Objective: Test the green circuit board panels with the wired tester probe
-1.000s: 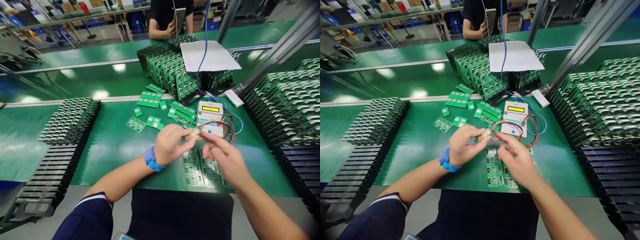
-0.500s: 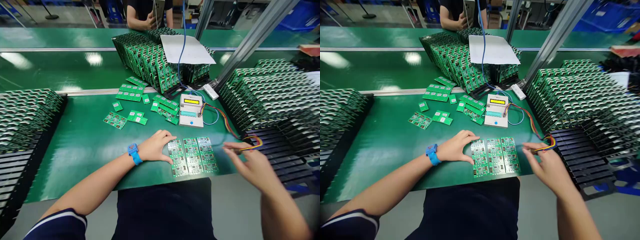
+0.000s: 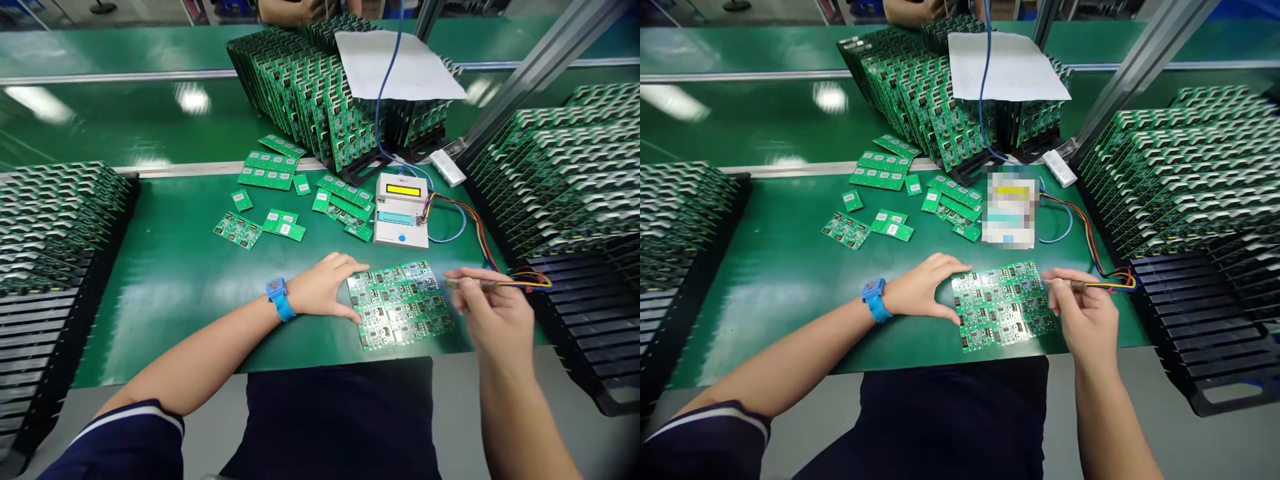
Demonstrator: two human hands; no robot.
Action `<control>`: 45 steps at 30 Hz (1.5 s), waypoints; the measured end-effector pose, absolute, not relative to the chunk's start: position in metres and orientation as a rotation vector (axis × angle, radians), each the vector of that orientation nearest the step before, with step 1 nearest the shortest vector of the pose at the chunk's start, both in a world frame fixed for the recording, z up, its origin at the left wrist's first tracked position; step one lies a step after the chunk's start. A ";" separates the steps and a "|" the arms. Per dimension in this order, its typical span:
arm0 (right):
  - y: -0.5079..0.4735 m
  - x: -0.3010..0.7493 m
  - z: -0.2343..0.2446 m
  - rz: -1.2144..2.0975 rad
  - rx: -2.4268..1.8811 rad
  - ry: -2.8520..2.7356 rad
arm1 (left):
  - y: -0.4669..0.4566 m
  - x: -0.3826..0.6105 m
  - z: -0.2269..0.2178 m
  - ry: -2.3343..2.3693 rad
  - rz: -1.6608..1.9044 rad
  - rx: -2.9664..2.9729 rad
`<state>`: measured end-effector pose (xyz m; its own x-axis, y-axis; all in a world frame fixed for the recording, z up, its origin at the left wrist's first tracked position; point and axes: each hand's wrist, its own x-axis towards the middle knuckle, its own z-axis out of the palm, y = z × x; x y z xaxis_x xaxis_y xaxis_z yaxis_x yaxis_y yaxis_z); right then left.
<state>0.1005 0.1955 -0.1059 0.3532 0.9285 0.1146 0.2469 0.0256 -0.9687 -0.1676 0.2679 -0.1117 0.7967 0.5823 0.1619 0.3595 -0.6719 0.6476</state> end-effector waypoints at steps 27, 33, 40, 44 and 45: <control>0.222 0.020 -0.126 0.955 -1.454 -1.517 | 0.243 -0.183 -0.108 0.674 0.354 2.716; 0.221 0.021 -0.128 0.908 -1.411 -1.577 | 0.243 -0.182 -0.108 0.689 0.340 2.715; 0.224 0.018 -0.122 0.672 -1.372 -1.792 | 0.242 -0.180 -0.105 0.740 0.291 2.711; 0.225 0.015 -0.119 0.641 -1.360 -1.809 | 0.241 -0.180 -0.104 0.779 0.291 2.684; 0.225 0.015 -0.117 0.650 -1.365 -1.814 | 0.241 -0.180 -0.104 0.782 0.292 2.678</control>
